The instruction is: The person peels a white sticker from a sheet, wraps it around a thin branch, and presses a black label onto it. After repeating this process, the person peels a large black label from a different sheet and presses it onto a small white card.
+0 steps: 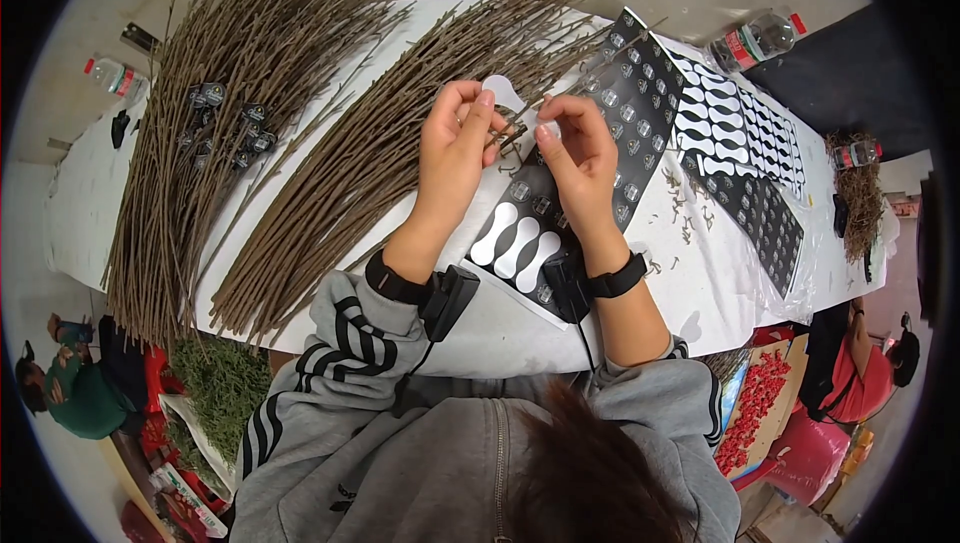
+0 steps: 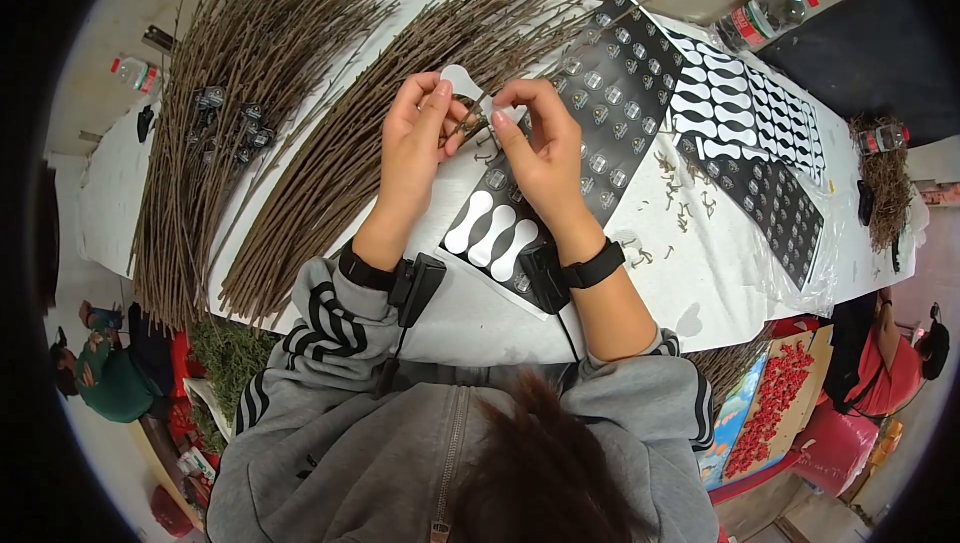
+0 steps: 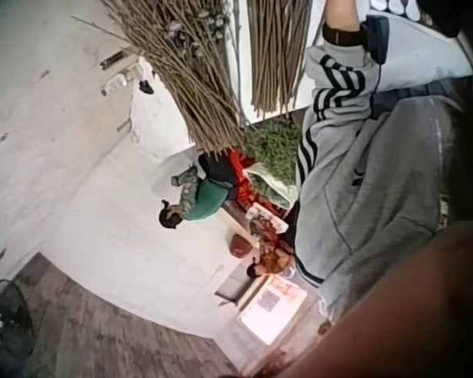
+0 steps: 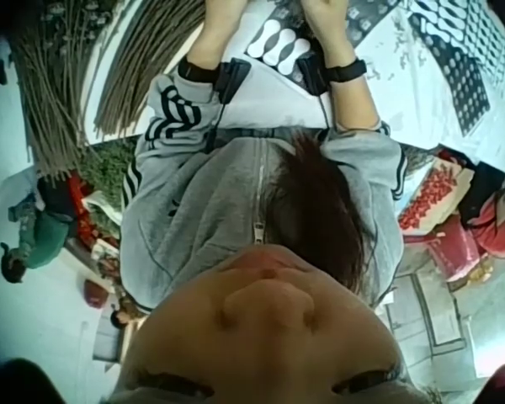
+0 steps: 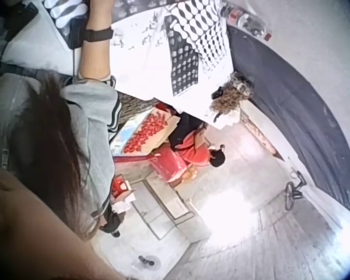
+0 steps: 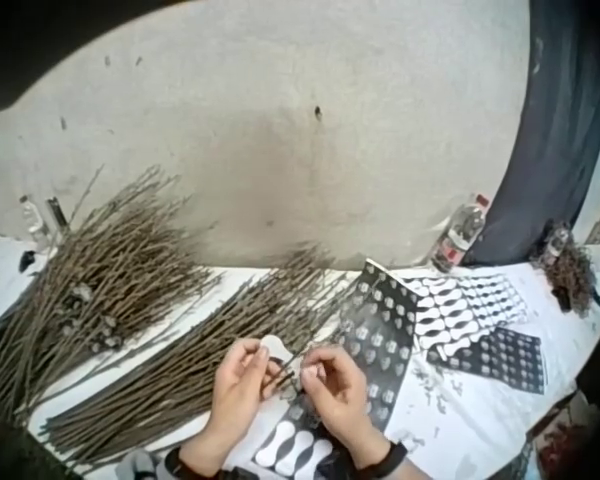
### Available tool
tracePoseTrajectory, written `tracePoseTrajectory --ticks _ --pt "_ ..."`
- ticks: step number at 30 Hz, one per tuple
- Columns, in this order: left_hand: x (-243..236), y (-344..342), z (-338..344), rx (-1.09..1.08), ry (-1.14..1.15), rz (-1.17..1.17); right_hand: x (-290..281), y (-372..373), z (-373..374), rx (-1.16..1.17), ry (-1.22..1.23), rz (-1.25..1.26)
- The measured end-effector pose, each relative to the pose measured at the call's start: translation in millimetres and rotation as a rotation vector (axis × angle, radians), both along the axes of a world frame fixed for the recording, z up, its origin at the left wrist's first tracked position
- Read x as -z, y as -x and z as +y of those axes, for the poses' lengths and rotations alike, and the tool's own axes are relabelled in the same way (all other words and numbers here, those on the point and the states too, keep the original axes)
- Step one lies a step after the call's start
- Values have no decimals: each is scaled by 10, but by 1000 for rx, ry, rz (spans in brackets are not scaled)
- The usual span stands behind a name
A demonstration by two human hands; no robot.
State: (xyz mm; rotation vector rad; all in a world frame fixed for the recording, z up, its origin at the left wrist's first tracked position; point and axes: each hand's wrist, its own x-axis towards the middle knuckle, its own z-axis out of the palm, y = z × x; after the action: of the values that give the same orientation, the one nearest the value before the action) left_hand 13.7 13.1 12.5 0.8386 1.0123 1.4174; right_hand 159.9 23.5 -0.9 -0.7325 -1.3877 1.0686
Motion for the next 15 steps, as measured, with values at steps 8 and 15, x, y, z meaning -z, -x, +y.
tracePoseTrajectory --ticks 8,15 --pt "75 -5 -4 42 -25 63 -450 -207 14 136 -512 -694" --pt "-8 -57 -52 88 64 63 -445 -311 35 78 -517 -752"
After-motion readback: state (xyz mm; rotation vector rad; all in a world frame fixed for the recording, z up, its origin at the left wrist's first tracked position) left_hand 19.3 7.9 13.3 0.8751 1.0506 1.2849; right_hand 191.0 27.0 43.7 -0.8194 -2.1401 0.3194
